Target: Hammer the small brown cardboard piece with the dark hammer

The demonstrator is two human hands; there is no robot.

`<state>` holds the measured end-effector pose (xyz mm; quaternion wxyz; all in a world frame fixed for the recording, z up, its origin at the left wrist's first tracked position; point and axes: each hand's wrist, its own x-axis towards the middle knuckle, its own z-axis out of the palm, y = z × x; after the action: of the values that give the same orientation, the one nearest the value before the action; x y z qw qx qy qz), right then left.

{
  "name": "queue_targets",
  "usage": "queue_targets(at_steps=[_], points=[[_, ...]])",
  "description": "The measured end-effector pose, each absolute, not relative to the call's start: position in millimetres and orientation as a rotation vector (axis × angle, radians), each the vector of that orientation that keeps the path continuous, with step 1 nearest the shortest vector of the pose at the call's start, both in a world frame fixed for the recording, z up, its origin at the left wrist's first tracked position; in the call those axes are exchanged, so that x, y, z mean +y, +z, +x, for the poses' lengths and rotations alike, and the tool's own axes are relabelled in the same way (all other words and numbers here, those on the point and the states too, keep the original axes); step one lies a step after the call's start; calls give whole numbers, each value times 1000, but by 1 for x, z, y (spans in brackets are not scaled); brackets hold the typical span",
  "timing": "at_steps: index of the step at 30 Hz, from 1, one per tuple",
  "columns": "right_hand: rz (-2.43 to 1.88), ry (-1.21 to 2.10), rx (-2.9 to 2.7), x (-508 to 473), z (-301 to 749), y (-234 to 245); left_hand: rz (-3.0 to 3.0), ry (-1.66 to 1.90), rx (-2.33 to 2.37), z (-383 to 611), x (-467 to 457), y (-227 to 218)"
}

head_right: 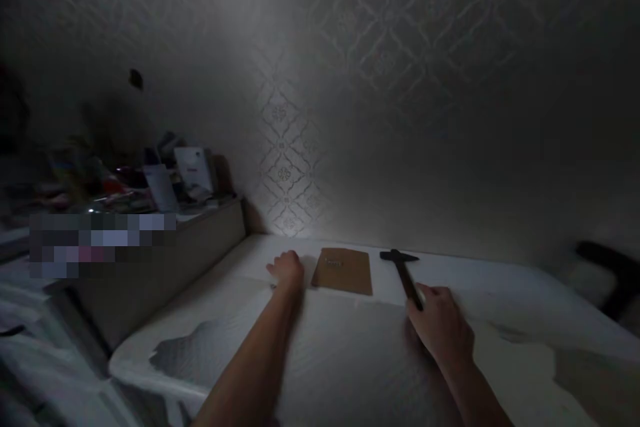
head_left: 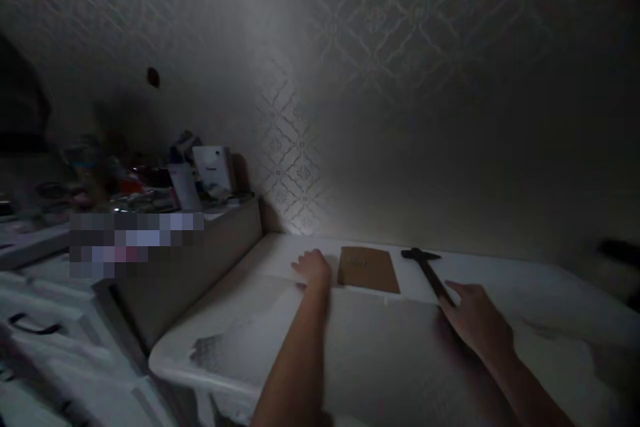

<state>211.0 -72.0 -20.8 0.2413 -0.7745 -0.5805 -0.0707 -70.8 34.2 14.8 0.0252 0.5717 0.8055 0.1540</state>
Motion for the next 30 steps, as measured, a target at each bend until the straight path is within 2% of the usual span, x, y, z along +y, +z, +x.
queue_targets(at_steps=[10,14,21,30], points=[[-1573,-319,-1855,-72,172,-19,1757,452,2467,-68,35,14],[-1514,-266,-1963,-73,155,-23,1765,483,2463,-68,37,12],[-1493,104,-2186,-71,136,-36,1822,606,2192,-57,37,21],[-1484,115,-2224,-76,138,-33,2014,649,1790,-38,36,30]])
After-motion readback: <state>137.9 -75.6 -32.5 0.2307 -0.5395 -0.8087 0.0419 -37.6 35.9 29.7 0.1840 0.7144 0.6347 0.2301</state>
